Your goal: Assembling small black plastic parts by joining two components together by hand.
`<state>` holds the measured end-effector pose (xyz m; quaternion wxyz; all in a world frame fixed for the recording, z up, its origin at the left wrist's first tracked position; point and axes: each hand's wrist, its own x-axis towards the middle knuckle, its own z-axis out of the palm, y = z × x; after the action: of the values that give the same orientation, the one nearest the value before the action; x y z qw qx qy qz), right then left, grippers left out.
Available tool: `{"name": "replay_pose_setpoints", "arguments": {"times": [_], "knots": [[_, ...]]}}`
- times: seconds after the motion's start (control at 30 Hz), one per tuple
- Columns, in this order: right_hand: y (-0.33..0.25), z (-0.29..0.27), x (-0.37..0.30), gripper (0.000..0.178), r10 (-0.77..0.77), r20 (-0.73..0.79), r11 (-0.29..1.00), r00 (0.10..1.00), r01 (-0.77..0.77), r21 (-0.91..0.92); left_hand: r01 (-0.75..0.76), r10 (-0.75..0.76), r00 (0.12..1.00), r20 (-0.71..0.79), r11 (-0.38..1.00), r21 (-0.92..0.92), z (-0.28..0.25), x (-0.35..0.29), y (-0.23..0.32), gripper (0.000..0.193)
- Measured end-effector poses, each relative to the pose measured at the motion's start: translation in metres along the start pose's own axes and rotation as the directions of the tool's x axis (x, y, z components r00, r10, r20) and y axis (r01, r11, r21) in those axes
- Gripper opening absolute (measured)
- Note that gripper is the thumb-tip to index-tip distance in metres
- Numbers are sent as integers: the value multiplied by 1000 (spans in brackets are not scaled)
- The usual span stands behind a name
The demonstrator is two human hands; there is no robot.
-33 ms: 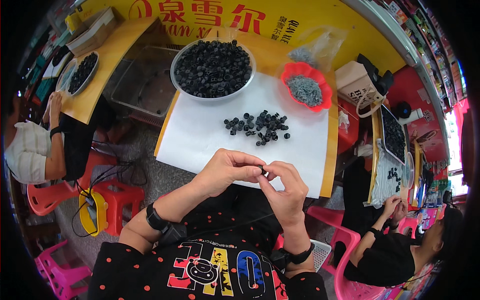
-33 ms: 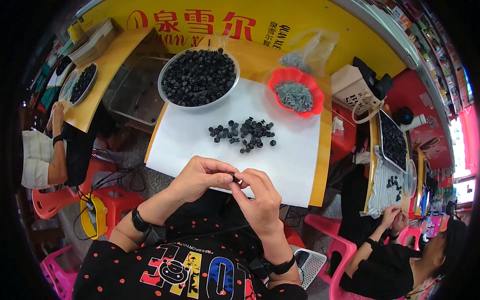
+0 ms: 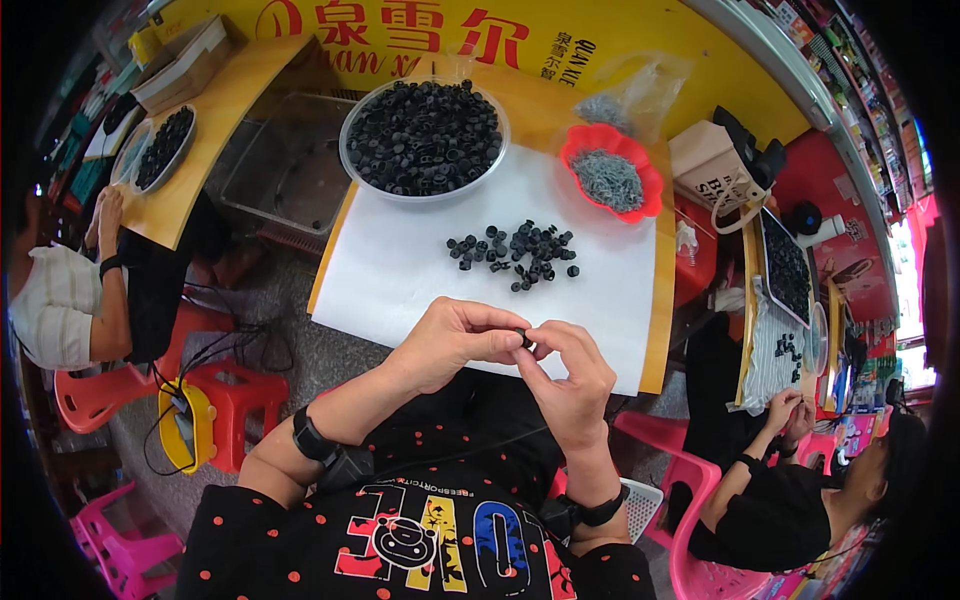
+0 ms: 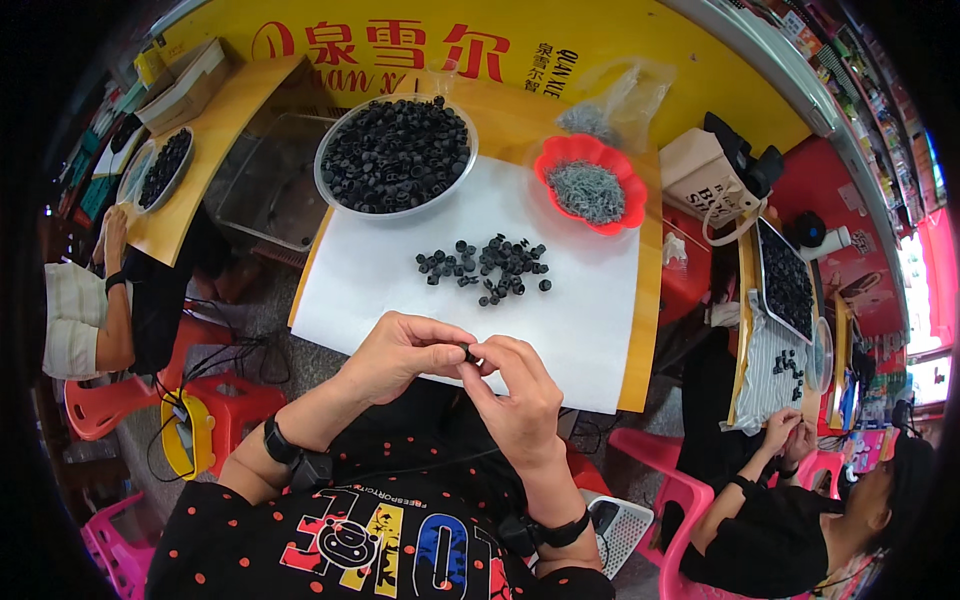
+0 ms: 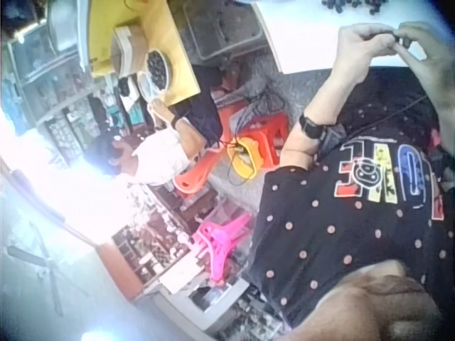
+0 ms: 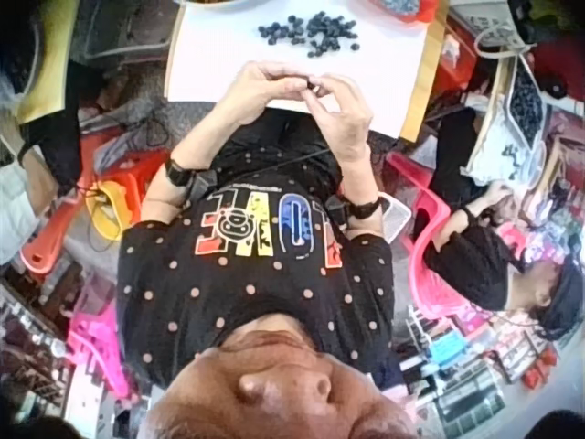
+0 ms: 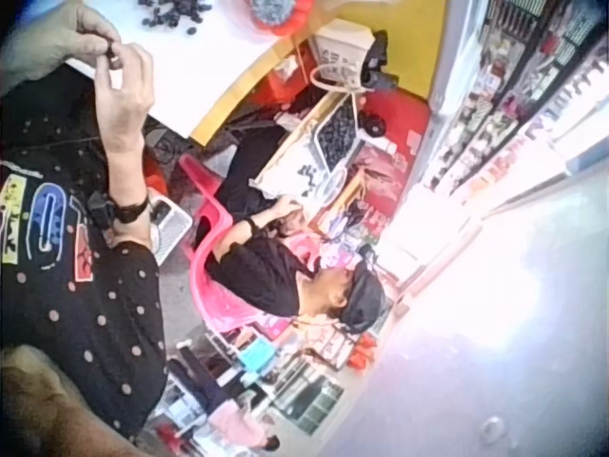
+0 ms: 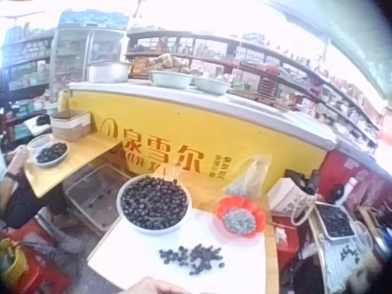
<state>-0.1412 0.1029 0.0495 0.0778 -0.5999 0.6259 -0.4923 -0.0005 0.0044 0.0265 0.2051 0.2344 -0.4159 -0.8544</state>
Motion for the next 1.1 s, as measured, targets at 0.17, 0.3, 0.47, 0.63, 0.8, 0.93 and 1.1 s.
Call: {"name": "replay_pose_setpoints", "arguments": {"times": [0.17, 0.3, 0.47, 0.63, 0.8, 0.93, 1.1], "knots": [[12, 6, -2, 26, 0, -25, 1000, 1000, 0, 17, 13, -15, 999, -40, 999, -51, -1, 4, -3, 21], [13, 8, -5, 24, -25, 24, 1000, 999, 25, 12, 78, -79, 997, -20, 996, -44, -6, 2, -9, 21], [17, 8, -14, 24, 9, 93, 1000, 996, -11, 18, 114, -114, 993, 16, 993, -38, -10, 0, -15, 21], [-7, -18, 16, 34, 43, 126, 995, 991, -53, 82, 185, -184, 983, 24, 961, -208, -21, 3, -16, 24], [-79, -84, 22, 25, -166, 14, 956, 986, 157, 249, 152, -153, 988, 21, 943, -295, -27, 8, -4, 26], [-62, -151, -36, 25, -134, -28, 918, 991, 135, 372, 89, -99, 995, -16, 947, -310, -32, 4, 2, 25], [-47, -179, -55, 25, -127, -62, 828, 990, 140, 543, 50, -70, 996, -58, 954, -294, -37, 5, 2, 25]]}}
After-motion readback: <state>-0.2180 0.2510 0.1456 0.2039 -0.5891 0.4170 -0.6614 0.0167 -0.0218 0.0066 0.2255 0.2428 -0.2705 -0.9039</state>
